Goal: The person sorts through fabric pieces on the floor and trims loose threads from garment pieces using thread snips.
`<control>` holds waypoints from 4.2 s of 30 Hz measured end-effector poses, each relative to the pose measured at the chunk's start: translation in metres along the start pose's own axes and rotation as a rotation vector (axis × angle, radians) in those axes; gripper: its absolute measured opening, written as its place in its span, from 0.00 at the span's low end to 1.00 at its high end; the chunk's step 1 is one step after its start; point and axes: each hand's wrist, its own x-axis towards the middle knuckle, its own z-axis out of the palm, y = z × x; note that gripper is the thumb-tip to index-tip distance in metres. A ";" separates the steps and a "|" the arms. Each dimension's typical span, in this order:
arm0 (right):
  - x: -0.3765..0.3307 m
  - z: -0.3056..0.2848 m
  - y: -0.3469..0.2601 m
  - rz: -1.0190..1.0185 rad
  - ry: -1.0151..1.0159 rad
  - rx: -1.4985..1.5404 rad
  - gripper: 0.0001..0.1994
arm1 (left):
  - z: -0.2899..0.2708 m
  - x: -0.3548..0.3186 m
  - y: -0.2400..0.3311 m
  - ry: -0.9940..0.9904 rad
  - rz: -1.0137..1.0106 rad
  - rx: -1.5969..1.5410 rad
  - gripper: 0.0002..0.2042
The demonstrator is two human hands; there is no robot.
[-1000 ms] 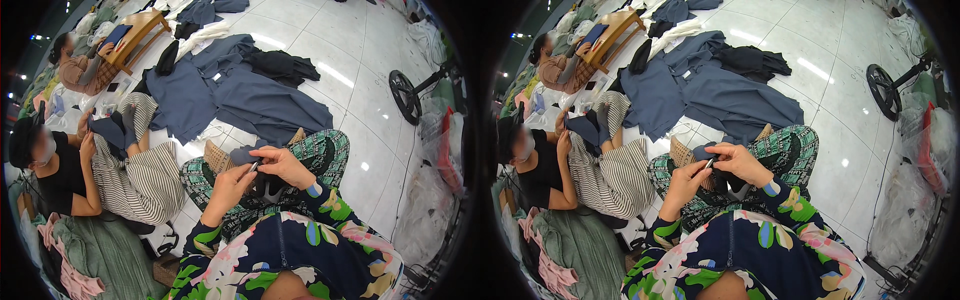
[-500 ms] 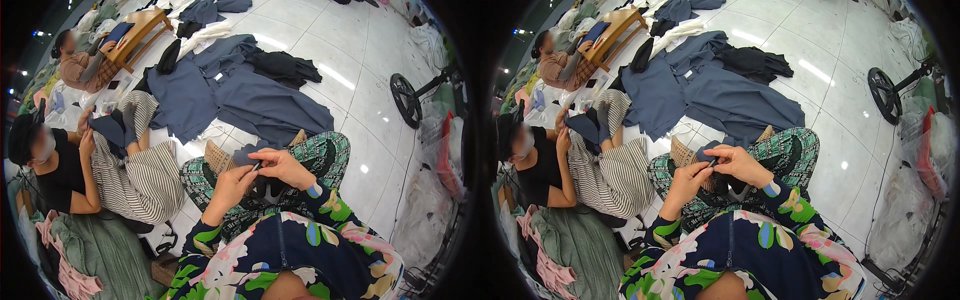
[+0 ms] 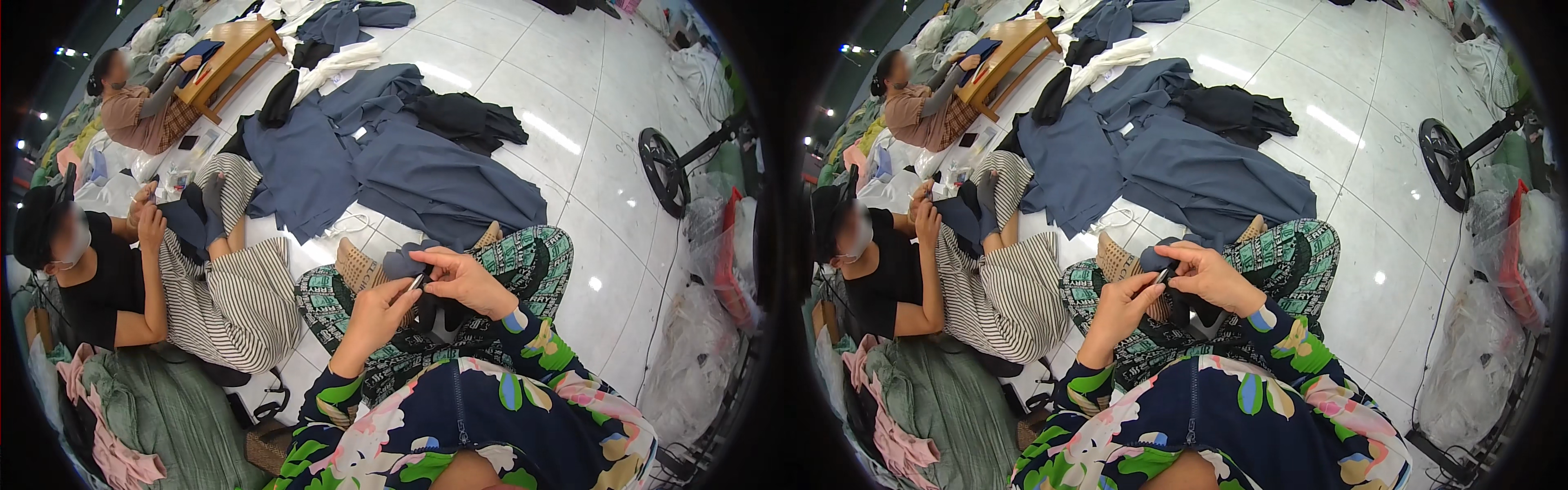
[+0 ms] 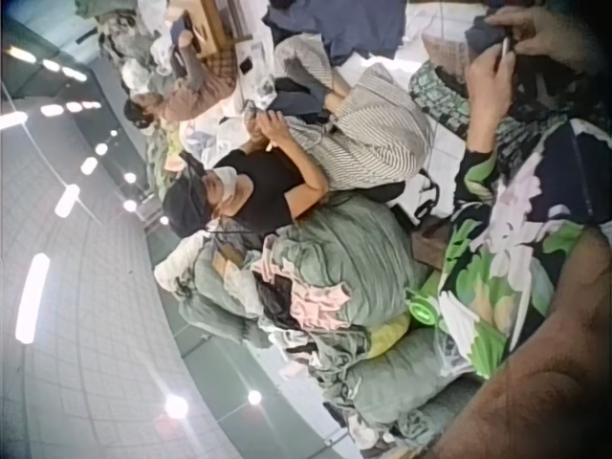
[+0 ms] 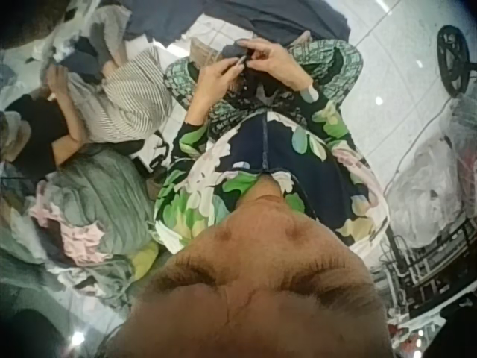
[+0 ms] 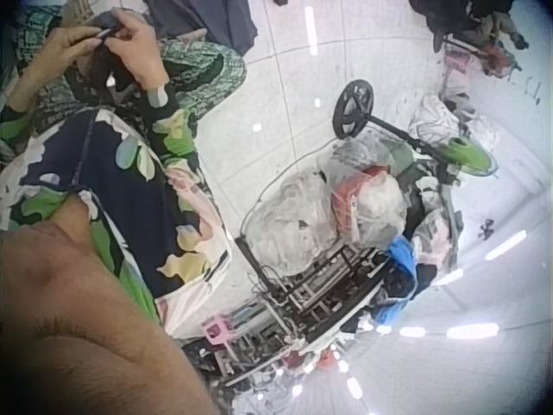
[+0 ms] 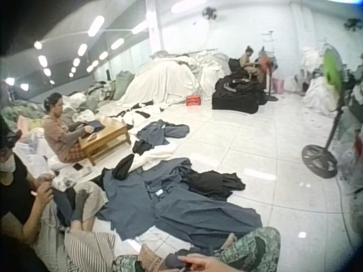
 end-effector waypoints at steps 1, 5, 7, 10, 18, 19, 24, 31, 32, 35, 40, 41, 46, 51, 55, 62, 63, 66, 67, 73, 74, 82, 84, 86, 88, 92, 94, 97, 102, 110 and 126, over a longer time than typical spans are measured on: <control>0.000 0.001 0.000 -0.003 -0.004 -0.012 0.27 | -0.001 -0.001 0.000 -0.005 -0.005 0.019 0.13; 0.000 0.005 -0.008 -0.060 -0.031 -0.027 0.27 | 0.000 -0.001 -0.003 0.023 0.007 0.013 0.14; 0.000 0.006 -0.008 -0.090 -0.034 -0.071 0.27 | -0.001 -0.001 -0.004 0.013 0.010 0.026 0.14; 0.001 0.006 -0.006 -0.071 -0.037 -0.060 0.26 | -0.002 -0.003 -0.004 0.017 0.012 0.038 0.14; 0.002 0.008 -0.006 -0.080 -0.058 -0.071 0.28 | -0.004 -0.002 -0.005 -0.001 -0.029 -0.001 0.13; 0.003 0.008 -0.006 -0.079 -0.066 -0.082 0.28 | -0.004 -0.002 -0.004 -0.008 -0.020 0.019 0.13; 0.003 0.007 -0.005 -0.091 -0.084 -0.066 0.31 | -0.004 -0.004 -0.010 0.014 -0.011 -0.011 0.13; 0.003 0.005 -0.006 -0.100 -0.064 -0.086 0.33 | -0.010 -0.005 0.000 0.014 -0.059 0.002 0.13; 0.002 0.005 -0.007 -0.101 -0.063 -0.085 0.33 | -0.009 -0.005 0.000 0.014 -0.060 0.004 0.13; 0.002 0.005 -0.006 -0.104 -0.073 -0.099 0.32 | -0.005 -0.003 -0.005 0.024 -0.019 0.000 0.13; 0.002 0.005 -0.004 -0.116 -0.072 -0.093 0.33 | -0.003 -0.002 -0.011 0.020 -0.010 -0.011 0.13; 0.001 0.005 -0.004 -0.117 -0.070 -0.093 0.33 | -0.002 -0.003 -0.011 0.018 -0.009 -0.010 0.13; 0.003 0.004 0.000 -0.134 -0.093 -0.128 0.32 | 0.000 -0.003 -0.012 0.035 0.003 -0.032 0.13; 0.004 0.004 0.003 -0.156 -0.088 -0.139 0.33 | 0.000 -0.001 -0.011 0.026 -0.014 -0.013 0.13; 0.002 0.004 -0.001 -0.139 -0.052 -0.114 0.35 | -0.004 -0.004 -0.009 0.035 -0.059 -0.084 0.13; 0.002 0.005 -0.003 -0.132 -0.076 -0.117 0.36 | -0.003 -0.002 -0.007 0.003 -0.070 -0.038 0.13; 0.002 0.005 -0.004 -0.125 -0.088 -0.124 0.36 | -0.003 -0.001 -0.010 0.005 -0.057 -0.030 0.13; 0.002 0.006 -0.003 -0.123 -0.109 -0.136 0.37 | -0.002 -0.001 -0.008 0.007 -0.057 -0.011 0.13; 0.002 0.006 -0.003 -0.127 -0.117 -0.143 0.37 | -0.002 -0.001 -0.007 0.006 -0.067 -0.001 0.13; 0.000 0.003 -0.007 -0.111 -0.107 -0.159 0.38 | -0.005 -0.002 -0.018 0.062 -0.135 -0.339 0.17; 0.000 0.002 -0.011 -0.111 -0.104 -0.160 0.38 | -0.006 0.002 -0.018 0.060 -0.134 -0.340 0.17; 0.001 0.010 -0.005 -0.104 -0.231 0.052 0.31 | -0.003 0.012 -0.013 0.066 -0.162 -0.747 0.22; 0.003 0.020 -0.001 -0.116 -0.043 0.111 0.23 | 0.001 0.012 -0.006 0.135 -0.133 -0.718 0.18; 0.006 0.022 0.010 -0.134 -0.028 0.138 0.24 | 0.006 0.016 -0.007 0.179 -0.091 -0.688 0.17; 0.004 0.023 0.010 -0.119 -0.038 0.255 0.20 | 0.005 0.017 -0.005 0.262 -0.031 -0.648 0.16; 0.001 0.011 0.000 -0.137 -0.188 -0.067 0.05 | 0.002 0.019 -0.012 0.312 0.023 -0.510 0.16; -0.003 0.013 -0.012 -0.092 -0.172 -0.067 0.08 | 0.003 0.021 -0.013 0.320 0.042 -0.475 0.15; -0.002 0.014 -0.010 -0.031 -0.095 0.001 0.15 | -0.002 0.023 -0.009 0.372 0.024 -0.076 0.16; 0.000 0.011 -0.008 -0.060 0.005 0.080 0.23 | -0.015 0.000 -0.013 0.251 0.108 -0.067 0.16; 0.003 0.014 -0.006 -0.130 -0.013 -0.160 0.24 | -0.011 -0.012 0.005 0.008 0.130 0.143 0.14; 0.002 0.016 0.003 -0.174 0.010 -0.100 0.24 | -0.008 -0.009 0.007 0.007 0.059 0.265 0.12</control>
